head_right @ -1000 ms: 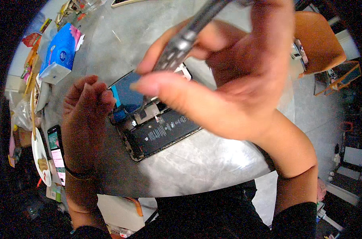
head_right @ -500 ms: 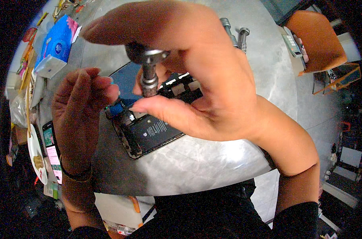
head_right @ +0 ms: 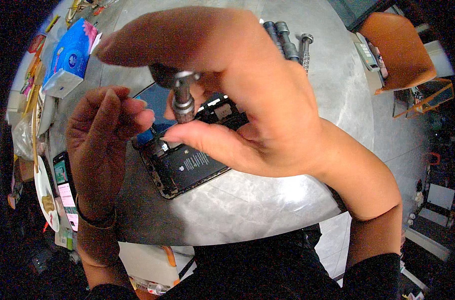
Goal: The person unscrews and removes internal components from a smartphone using a screwdriver and tweezers.
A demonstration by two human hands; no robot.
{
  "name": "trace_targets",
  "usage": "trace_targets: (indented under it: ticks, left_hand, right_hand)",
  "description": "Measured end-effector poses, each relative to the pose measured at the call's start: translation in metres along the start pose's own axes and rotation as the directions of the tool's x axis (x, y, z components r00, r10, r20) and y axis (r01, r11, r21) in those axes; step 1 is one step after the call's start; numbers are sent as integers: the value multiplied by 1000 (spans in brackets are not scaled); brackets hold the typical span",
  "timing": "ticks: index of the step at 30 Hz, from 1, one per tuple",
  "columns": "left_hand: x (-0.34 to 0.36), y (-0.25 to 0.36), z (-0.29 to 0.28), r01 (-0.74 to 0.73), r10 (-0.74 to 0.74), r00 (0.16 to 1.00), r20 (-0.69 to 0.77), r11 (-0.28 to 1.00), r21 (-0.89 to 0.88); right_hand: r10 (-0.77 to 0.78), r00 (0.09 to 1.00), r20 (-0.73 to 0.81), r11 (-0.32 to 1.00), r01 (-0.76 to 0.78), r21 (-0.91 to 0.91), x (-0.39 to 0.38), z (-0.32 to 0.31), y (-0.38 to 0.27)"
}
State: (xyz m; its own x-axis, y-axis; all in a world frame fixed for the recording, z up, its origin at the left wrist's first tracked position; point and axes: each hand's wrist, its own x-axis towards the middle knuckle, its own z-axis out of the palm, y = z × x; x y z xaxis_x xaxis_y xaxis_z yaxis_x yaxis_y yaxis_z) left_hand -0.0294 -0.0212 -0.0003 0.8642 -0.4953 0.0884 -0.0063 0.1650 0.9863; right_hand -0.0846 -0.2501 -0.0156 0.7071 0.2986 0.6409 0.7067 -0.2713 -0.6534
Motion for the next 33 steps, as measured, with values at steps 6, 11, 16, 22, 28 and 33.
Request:
trace_targets:
  ticks: [6,11,16,22,28,33]
  left_hand:
    - [0,-2,0,-23,23,1000,1,1000,14]
    - [2,-6,-4,-59,59,997,52,998,-9]
    - [1,-7,-6,-20,21,998,65,1000,-12]
    - [1,-10,2,-89,95,995,-20,978,191]
    - [8,-12,-10,-411,285,911,298,656,633]
    - [5,-11,-2,-355,256,935,247,651,671]
  right_hand:
    - [-6,999,50,1000,6,5,3,1,0]
    - [4,982,186,1000,-8,20,7,-4,-3]
    - [19,957,289,1000,-12,-26,10,-12,-7]
    - [-265,961,-72,964,264,-31,27,22,6]
    - [-42,998,45,998,40,42,20,6,-6]
    - [-222,965,142,959,242,-145,27,8,-6]
